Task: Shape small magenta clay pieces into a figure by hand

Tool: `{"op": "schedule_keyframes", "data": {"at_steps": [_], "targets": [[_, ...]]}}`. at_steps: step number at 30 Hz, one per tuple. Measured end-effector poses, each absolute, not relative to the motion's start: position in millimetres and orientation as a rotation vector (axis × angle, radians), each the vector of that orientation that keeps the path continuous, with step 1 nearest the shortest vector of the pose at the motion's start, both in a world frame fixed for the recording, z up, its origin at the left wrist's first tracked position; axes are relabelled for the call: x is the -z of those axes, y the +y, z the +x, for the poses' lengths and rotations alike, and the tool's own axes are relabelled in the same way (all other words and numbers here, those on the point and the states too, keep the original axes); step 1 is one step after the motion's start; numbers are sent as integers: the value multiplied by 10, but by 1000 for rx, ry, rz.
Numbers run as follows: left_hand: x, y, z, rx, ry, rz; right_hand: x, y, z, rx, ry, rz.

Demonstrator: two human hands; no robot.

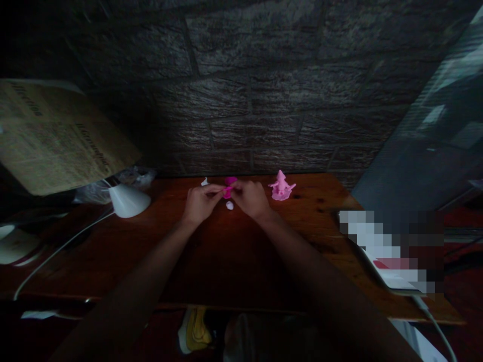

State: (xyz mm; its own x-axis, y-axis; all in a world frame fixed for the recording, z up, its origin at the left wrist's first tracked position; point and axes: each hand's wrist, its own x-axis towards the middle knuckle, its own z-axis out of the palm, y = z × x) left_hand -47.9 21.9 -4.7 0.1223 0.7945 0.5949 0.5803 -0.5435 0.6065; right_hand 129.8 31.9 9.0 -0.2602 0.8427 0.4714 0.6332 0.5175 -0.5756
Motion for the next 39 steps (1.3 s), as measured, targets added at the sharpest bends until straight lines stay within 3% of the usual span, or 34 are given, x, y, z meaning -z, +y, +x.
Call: {"op": "schedule_keyframes", "data": {"at_steps": [12, 26, 39], "targets": [[74, 255, -490, -1402, 1329, 2105, -77, 334, 1315, -341, -2026, -1140], [144, 302, -444, -1470, 1182, 1677, 7, 438, 1333, -610, -1813, -1027], [147, 269, -452, -1469, 1220, 1848, -65, 376, 1368, -367, -2092, -982]]}}
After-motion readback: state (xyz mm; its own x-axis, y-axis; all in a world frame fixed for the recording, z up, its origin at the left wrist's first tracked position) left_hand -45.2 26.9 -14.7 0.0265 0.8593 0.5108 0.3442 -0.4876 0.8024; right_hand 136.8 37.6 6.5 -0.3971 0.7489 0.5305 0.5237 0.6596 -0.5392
